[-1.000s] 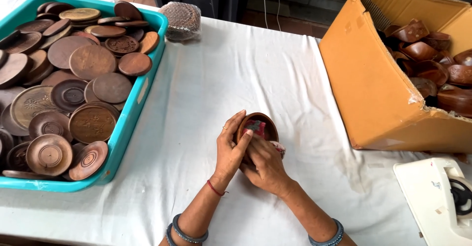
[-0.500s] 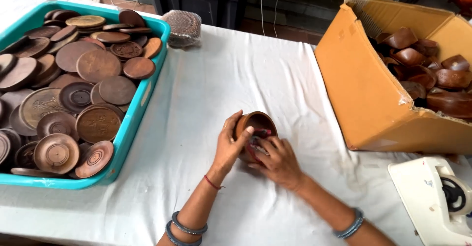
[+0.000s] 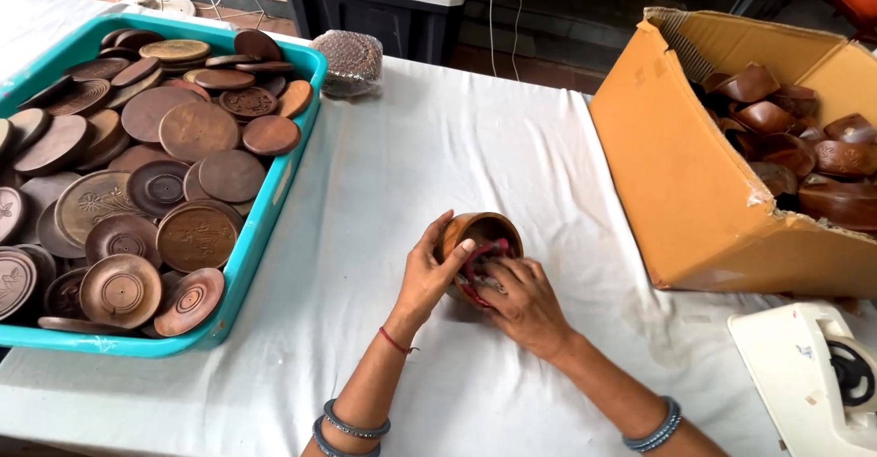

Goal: Wiping and inspecting small wooden bowls and discs at a production table.

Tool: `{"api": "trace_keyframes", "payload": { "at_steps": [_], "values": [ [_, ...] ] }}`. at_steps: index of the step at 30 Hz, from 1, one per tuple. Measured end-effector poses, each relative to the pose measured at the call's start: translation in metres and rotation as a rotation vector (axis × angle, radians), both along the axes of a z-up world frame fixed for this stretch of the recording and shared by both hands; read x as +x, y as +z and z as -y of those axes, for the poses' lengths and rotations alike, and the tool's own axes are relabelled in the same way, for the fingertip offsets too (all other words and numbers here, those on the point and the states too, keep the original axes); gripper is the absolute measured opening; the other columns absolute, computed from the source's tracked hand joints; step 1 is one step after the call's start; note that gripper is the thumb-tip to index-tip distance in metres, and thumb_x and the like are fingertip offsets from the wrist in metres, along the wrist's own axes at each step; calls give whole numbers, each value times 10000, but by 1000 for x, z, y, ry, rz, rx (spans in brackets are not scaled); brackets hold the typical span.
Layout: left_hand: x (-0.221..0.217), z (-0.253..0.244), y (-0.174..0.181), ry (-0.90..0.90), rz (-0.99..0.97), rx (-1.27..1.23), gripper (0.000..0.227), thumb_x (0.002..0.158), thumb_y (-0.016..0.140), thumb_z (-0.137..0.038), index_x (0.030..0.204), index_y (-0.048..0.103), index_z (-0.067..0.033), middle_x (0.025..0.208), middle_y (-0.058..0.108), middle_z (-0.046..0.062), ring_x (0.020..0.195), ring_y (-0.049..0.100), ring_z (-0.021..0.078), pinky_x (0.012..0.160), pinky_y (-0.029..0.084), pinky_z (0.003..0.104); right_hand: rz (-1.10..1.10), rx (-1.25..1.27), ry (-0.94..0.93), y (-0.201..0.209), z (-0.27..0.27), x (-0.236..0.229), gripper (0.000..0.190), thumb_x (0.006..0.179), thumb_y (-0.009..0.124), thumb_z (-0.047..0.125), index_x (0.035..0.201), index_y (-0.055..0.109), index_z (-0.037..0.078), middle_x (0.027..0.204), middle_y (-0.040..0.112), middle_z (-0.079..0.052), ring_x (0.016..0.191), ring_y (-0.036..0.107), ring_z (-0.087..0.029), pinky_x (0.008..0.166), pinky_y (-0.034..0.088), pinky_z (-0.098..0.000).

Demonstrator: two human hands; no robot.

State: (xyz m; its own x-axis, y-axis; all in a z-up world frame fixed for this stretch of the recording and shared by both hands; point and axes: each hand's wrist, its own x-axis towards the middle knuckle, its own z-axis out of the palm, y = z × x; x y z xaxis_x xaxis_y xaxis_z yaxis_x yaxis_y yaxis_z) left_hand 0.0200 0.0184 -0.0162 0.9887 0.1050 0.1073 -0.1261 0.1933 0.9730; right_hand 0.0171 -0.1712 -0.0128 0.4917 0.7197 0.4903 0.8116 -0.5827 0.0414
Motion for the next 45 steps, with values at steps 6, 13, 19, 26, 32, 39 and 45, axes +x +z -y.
{"api": "trace_keyframes", "payload": {
  "at_steps": [6,13,19,26,32,39,45],
  "values": [
    [-10,10,6,-117,107,88,918,914,690,-362,1619,171,-86,1511,477,229,1418,463,320,1153,391,431,-461,527,-168,-2,-38,-11,435,852,772,131,1238,610,13,1166,610,-94,1099,600,-260,904,533,-400],
    [0,-2,-2,-90,17,-32,849,928,664,-407,1606,283,-68,1502,516,233,1420,500,331,1161,439,448,-149,334,-76,12,-30,-8,424,717,838,129,1088,654,36,1173,627,-120,1106,595,-311,922,485,-468],
    [-7,9,5,-91,-30,64,933,873,705,-380,1595,192,-84,1488,469,237,1393,489,347,1135,443,462,-468,443,-182,5,-28,-12,349,832,790,182,1130,653,61,1183,637,-75,1102,639,-260,905,527,-417],
    [-9,3,11,-78,42,72,845,932,664,-399,1594,265,-57,1494,509,243,1410,508,342,1143,460,444,-565,659,-9,-9,-12,11,448,1028,563,203,1445,540,42,1476,561,-181,1416,519,-354,1171,424,-440],
    [-15,7,20,-108,113,213,794,943,649,-377,1581,306,-53,1412,600,231,1339,591,345,1099,505,444,-636,693,-20,-11,-17,3,528,944,615,92,1449,477,28,1478,459,-207,1372,478,-366,1094,441,-442],
    [-9,3,10,-36,97,214,716,960,638,-338,1557,363,-54,1416,606,224,1323,611,335,1073,536,436,-269,314,-142,1,-17,8,309,793,692,-2,1086,712,95,1287,631,-85,1204,612,-265,941,556,-383],
    [-22,11,29,-76,126,281,726,921,682,-326,1535,403,-60,1425,591,212,1321,601,316,1054,555,427,-142,240,-385,7,-14,7,391,805,726,71,1176,651,-26,1251,622,-206,1062,649,-312,793,560,-414]
  ]
}}
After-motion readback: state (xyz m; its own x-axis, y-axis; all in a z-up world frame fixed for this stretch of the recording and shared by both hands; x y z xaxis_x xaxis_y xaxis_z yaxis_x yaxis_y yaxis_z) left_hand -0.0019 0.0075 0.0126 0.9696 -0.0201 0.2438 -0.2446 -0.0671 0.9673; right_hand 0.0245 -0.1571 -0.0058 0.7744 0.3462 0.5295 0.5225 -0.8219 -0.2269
